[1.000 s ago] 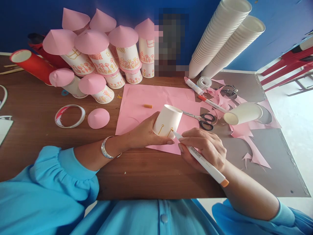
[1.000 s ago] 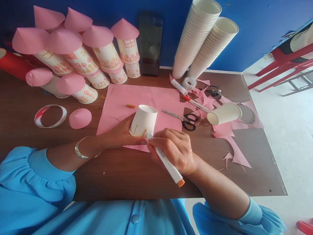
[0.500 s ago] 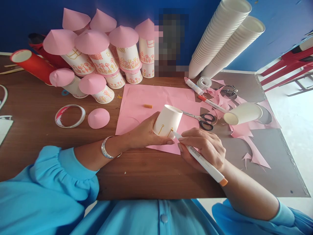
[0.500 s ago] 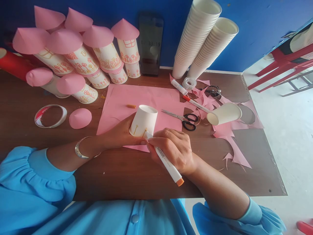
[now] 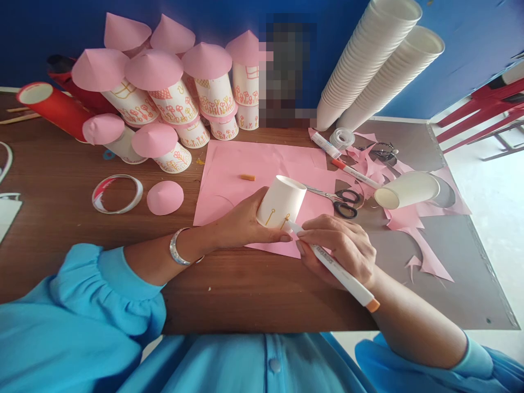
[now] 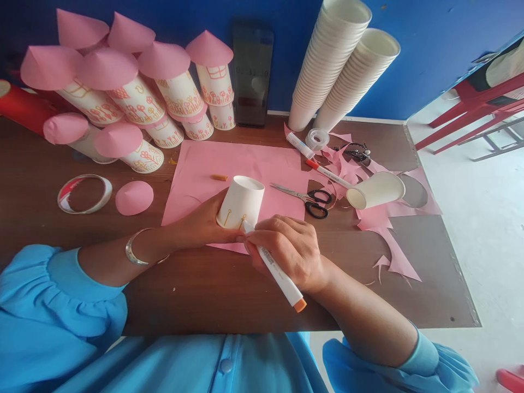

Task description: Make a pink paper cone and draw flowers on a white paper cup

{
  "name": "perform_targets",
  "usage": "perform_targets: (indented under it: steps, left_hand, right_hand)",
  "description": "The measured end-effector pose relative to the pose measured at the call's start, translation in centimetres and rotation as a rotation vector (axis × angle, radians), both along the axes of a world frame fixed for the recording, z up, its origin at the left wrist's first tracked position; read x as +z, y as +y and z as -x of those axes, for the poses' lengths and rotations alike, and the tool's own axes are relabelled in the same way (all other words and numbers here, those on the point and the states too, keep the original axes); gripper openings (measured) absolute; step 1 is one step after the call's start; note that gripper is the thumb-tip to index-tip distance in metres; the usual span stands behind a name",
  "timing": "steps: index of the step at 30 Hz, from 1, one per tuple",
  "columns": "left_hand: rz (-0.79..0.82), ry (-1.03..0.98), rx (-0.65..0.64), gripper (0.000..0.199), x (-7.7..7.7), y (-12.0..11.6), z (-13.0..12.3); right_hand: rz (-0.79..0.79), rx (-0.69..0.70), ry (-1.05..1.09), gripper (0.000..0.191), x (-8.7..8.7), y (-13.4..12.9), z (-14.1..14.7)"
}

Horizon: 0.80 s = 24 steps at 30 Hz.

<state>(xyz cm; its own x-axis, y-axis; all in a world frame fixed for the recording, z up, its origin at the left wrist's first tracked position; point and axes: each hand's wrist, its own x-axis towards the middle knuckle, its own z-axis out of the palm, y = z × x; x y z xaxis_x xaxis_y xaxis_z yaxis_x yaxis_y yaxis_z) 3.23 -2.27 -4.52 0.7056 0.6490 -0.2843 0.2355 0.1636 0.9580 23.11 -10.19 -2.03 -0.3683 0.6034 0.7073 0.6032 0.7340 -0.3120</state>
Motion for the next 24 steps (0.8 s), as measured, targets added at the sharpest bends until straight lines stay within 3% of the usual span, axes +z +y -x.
perform_targets:
  steps: [24]
  left_hand:
    - [0.006,0.007,-0.023,0.08,0.26,-0.15,-0.09]
  right_hand:
    - [-0.017,-0.036,0.012,0.019,0.01,-0.08,-0.18]
